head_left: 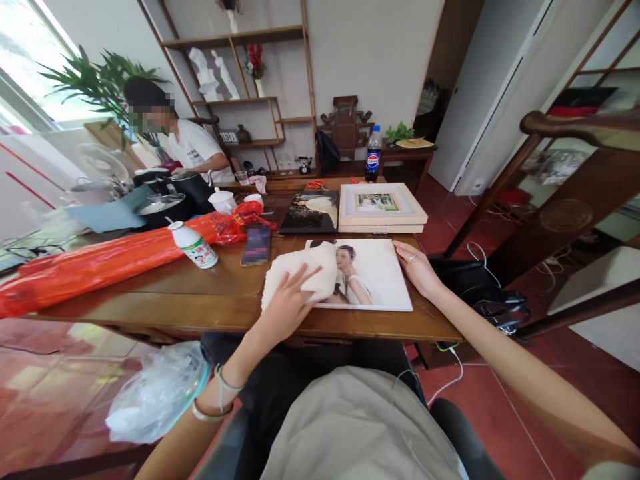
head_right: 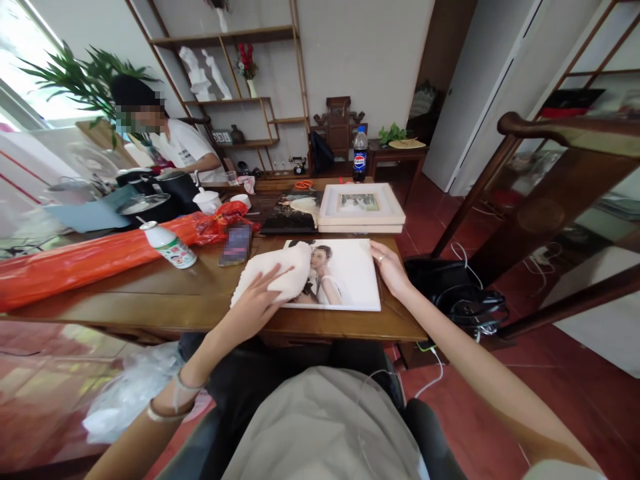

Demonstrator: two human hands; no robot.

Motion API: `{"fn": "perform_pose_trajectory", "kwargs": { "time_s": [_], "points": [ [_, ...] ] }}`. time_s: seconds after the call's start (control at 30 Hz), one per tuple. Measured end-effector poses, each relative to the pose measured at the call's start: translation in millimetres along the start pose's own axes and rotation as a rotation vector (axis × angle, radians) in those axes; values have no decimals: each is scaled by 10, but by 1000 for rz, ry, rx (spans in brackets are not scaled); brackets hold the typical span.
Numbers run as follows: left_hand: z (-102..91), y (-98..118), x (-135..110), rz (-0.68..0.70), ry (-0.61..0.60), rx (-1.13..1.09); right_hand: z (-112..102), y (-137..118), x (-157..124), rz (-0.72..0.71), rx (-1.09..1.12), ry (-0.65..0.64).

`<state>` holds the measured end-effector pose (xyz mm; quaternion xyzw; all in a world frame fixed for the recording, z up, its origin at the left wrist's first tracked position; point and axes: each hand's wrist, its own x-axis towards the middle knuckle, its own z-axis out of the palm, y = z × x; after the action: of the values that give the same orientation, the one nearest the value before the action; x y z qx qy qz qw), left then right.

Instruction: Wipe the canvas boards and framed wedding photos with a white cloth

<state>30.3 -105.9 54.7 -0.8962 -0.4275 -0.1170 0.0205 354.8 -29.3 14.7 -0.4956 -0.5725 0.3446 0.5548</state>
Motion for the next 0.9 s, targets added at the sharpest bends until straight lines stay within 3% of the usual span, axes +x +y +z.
{"fn": "perform_pose_trajectory", "kwargs": {
  "time_s": [0.07,0.13,0.23,0.3,0.4,0.53,0.9],
  "points": [
    [61,-117,6,-40,54,-43,3,-133,-75,-114,-225,4],
    [120,-145,7,-56,82,-61,72,-331,-226,-304,-502,-76],
    [160,-115,1,-61,85,-67,321,-626,-523,-530,-783,-414],
    [163,-105,-4,-68,101,-84,535,-743,-671,-615,-911,-546],
    [170,-132,-7,-98,171,-145,804,-775,-718,-626,-1109,-581],
    [187,-185,1,-226,293,-274,978,-699,-603,-676,-1277,-630],
    [97,-317,-6,-376,418,-432,1039,-668,-621,-764,-1398,-670]
  ]
}}
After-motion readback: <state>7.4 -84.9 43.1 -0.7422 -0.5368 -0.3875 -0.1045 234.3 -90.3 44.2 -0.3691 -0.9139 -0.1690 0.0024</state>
